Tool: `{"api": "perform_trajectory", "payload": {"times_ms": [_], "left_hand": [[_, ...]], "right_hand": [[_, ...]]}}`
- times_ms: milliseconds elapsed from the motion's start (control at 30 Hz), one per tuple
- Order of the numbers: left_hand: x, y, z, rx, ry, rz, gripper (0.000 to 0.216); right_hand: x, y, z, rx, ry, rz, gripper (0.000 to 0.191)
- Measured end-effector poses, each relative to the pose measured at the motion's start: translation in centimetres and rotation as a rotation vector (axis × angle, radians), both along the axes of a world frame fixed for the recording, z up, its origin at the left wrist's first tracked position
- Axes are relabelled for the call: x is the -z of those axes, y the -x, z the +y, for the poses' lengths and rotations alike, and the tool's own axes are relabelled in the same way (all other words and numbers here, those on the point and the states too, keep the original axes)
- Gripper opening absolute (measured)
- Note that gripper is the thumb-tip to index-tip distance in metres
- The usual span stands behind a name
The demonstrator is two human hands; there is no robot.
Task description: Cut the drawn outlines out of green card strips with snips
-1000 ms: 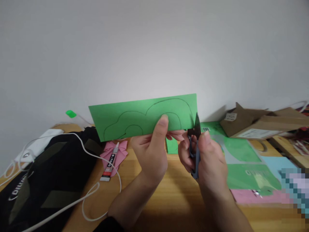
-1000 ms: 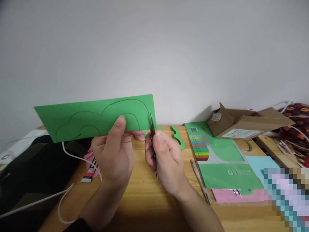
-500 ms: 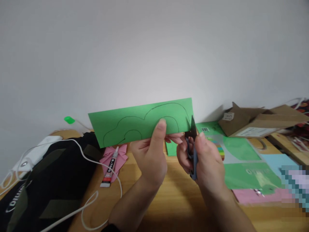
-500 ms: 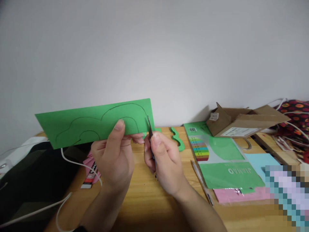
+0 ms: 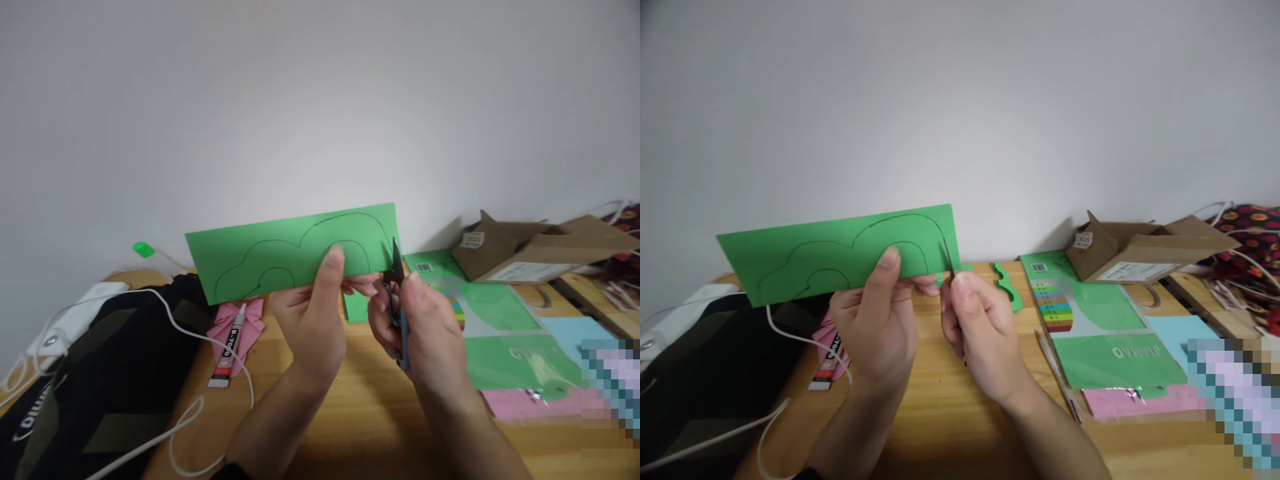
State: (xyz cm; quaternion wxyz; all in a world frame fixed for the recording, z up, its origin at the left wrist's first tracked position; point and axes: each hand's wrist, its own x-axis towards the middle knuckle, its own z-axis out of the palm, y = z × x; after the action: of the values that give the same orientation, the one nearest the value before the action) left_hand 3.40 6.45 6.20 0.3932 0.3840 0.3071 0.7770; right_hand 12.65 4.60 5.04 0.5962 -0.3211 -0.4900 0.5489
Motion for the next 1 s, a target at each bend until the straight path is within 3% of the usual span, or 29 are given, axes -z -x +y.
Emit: {"api": "perform_trajectory", "payload": {"times_ms": [633, 1000], "left_hand": [[-0.10, -0.27, 0.07, 0.049, -0.066, -0.068, 0.034], [-0.25, -0.19, 0.16, 0.038, -0.018, -0.051, 0.034]], "right_hand": [[0.09, 0.09, 0.21, -0.053, 0.032, 0.062, 0.045], [0.17, -0.04, 0.18, -0.056, 0.014, 0.078, 0.045]]}}
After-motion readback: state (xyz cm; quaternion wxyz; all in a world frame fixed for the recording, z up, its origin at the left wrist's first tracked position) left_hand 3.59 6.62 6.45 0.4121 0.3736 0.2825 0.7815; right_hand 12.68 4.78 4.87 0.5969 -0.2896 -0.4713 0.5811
